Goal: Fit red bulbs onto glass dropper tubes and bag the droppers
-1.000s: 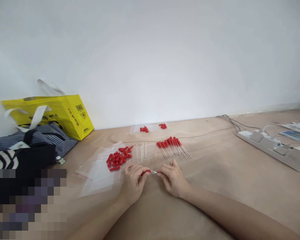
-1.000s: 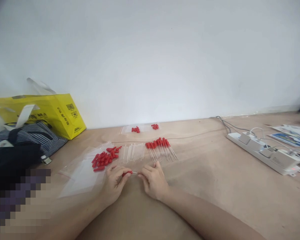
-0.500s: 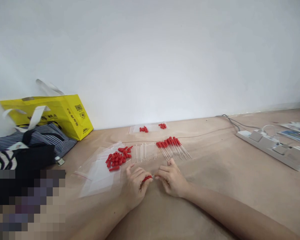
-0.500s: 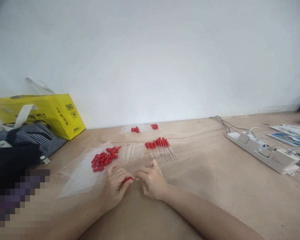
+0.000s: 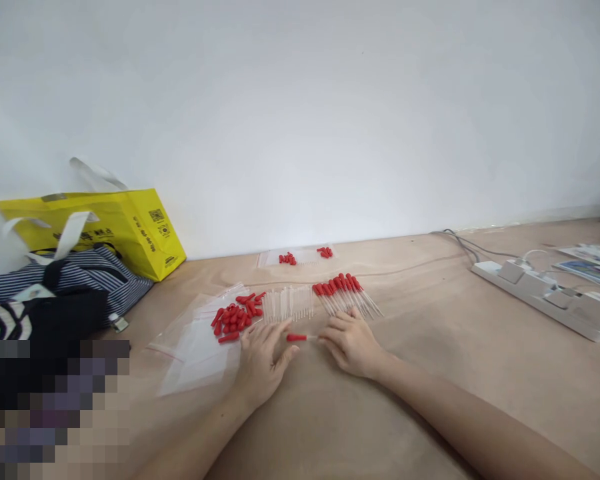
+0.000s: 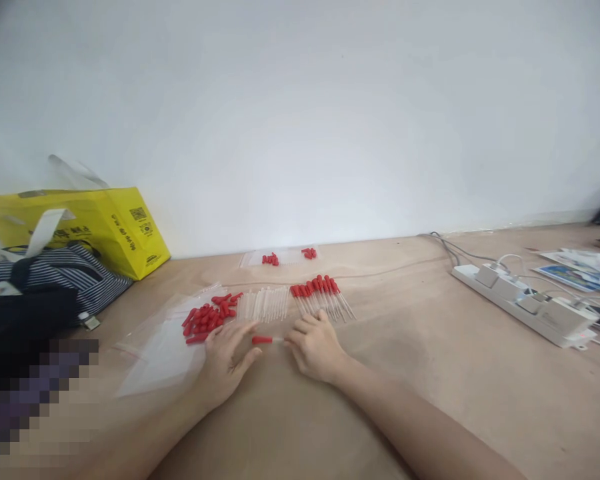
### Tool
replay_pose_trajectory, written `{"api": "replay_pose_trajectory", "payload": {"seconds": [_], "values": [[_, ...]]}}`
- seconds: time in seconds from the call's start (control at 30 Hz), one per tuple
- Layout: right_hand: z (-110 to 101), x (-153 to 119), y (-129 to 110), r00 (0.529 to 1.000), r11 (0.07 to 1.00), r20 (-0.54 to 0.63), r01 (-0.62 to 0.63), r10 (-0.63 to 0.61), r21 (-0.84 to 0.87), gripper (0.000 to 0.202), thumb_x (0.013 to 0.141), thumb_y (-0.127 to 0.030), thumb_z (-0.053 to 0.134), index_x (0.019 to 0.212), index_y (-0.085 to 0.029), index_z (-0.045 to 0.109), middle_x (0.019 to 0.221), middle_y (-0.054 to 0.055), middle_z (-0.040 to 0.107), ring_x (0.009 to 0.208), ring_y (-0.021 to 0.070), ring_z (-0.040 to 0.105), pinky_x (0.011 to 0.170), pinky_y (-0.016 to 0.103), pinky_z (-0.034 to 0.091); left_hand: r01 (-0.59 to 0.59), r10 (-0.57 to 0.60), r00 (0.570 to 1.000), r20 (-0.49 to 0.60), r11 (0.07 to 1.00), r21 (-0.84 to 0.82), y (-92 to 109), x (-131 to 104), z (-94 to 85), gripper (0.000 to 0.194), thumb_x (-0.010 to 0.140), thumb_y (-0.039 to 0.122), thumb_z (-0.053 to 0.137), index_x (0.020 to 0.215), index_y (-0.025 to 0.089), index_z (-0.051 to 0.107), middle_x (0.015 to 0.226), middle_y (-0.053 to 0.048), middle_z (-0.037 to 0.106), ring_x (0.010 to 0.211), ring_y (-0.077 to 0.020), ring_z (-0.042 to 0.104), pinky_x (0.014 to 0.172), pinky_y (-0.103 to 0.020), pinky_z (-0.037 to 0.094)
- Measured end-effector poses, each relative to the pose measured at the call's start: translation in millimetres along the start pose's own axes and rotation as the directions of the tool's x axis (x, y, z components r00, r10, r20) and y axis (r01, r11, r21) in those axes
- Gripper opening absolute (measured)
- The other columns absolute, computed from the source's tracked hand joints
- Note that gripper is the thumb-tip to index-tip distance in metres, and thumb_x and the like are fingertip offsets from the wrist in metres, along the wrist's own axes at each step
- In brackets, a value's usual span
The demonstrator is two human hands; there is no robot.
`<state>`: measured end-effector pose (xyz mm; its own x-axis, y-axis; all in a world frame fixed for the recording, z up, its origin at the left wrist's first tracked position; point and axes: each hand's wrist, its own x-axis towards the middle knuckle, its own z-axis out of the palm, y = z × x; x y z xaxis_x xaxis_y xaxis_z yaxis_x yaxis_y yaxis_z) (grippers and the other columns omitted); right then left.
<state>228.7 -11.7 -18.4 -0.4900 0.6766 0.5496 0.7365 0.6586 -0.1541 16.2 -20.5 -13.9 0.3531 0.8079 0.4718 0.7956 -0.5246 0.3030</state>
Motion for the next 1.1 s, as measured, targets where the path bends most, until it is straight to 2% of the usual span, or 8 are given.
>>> {"api": "replay_pose_trajectory", "payload": {"seconds": [0.07,0.17,0.23,0.3,0.5,0.8,1.0,1.1], "values": [[4,3,8,0.976,0.977,-0.069,-0.209,0.207,-0.027,0.017,0.082,-0.021,0.044,0.083,-0.02,0.061,0.076,0.003,0.063,0.073,0.0151,0.051,0.065,0.03,0.019,0.082,-0.082,0.996,-0.048,0.997,0.012,-2,1,1.5,0.035,0.079,0.033,0.047,0.113,0.024,0.045,0.102,-0.006,0.06,0.098,-0.0232,0.051,0.09,-0.047,0.024],[12,13,19,0.856,0.861,-0.156,-0.505,0.493,-0.05,0.019,0.08,-0.019,0.043,0.091,-0.02,0.059,0.077,0.002,0.065,0.075,0.0164,0.053,0.066,0.029,0.019,0.132,-0.131,0.991,-0.033,0.991,0.029,-3,2,2.6,0.032,0.077,0.03,0.049,0.108,0.023,0.048,0.099,-0.006,0.061,0.097,-0.0243,0.051,0.088,-0.047,0.026],[18,22,24,0.787,0.789,-0.174,-0.61,0.592,-0.076,0.017,0.078,-0.019,0.044,0.089,-0.019,0.058,0.074,0.003,0.065,0.074,0.0177,0.054,0.067,0.03,0.019,0.114,-0.114,0.993,-0.009,0.992,0.048,-2,2,2.7,0.03,0.076,0.028,0.05,0.105,0.023,0.05,0.099,-0.005,0.061,0.097,-0.0247,0.051,0.088,-0.047,0.025],[22,30,26,0.746,0.741,-0.177,-0.663,0.642,-0.107,0.015,0.078,-0.02,0.044,0.082,-0.018,0.058,0.072,0.003,0.064,0.072,0.0184,0.054,0.068,0.031,0.019,0.094,-0.095,0.995,0.004,0.994,0.063,-1,2,2.7,0.029,0.076,0.028,0.051,0.104,0.024,0.051,0.099,-0.005,0.061,0.098,-0.0251,0.05,0.089,-0.048,0.024],[31,46,22,0.709,0.693,-0.155,-0.706,0.688,-0.148,0.014,0.077,-0.023,0.045,0.076,-0.018,0.058,0.073,0.005,0.064,0.071,0.0193,0.054,0.073,0.035,0.02,0.096,-0.098,0.995,0.022,0.992,0.083,-2,1,2.9,0.023,0.075,0.027,0.051,0.098,0.025,0.055,0.097,-0.004,0.061,0.098,-0.0248,0.05,0.089,-0.049,0.022],[33,54,11,0.785,0.768,-0.114,-0.62,0.609,-0.162,0.024,0.08,-0.03,0.042,0.073,-0.019,0.063,0.082,0.007,0.064,0.082,0.0217,0.053,0.075,0.037,0.022,0.159,-0.15,0.986,-0.071,0.974,0.163,-5,9,2.2,0.013,0.075,0.03,0.053,0.082,0.025,0.061,0.09,-0.004,0.061,0.089,-0.0239,0.051,0.08,-0.045,0.028],[40,73,4,0.727,0.709,-0.004,-0.67,0.687,-0.22,0.026,0.076,-0.031,0.045,0.076,-0.015,0.066,0.084,0.013,0.065,0.084,0.024,0.054,0.076,0.039,0.022,0.361,-0.332,0.933,-0.141,0.865,0.348,-42,54,-25.6,0.019,0.077,0.033,0.047,0.08,0.024,0.064,0.095,-0.007,0.062,0.096,-0.0279,0.049,0.079,-0.045,0.029],[42,80,5,0.707,0.69,0.012,-0.686,0.707,-0.232,0.026,0.075,-0.029,0.046,0.074,-0.014,0.066,0.081,0.015,0.065,0.082,0.0248,0.055,0.076,0.04,0.022,0.423,-0.446,0.894,-0.047,0.804,0.419,-64,78,-35.9,0.022,0.076,0.037,0.048,0.082,0.025,0.065,0.101,-0.008,0.062,0.101,-0.0302,0.047,0.083,-0.048,0.027]]}}
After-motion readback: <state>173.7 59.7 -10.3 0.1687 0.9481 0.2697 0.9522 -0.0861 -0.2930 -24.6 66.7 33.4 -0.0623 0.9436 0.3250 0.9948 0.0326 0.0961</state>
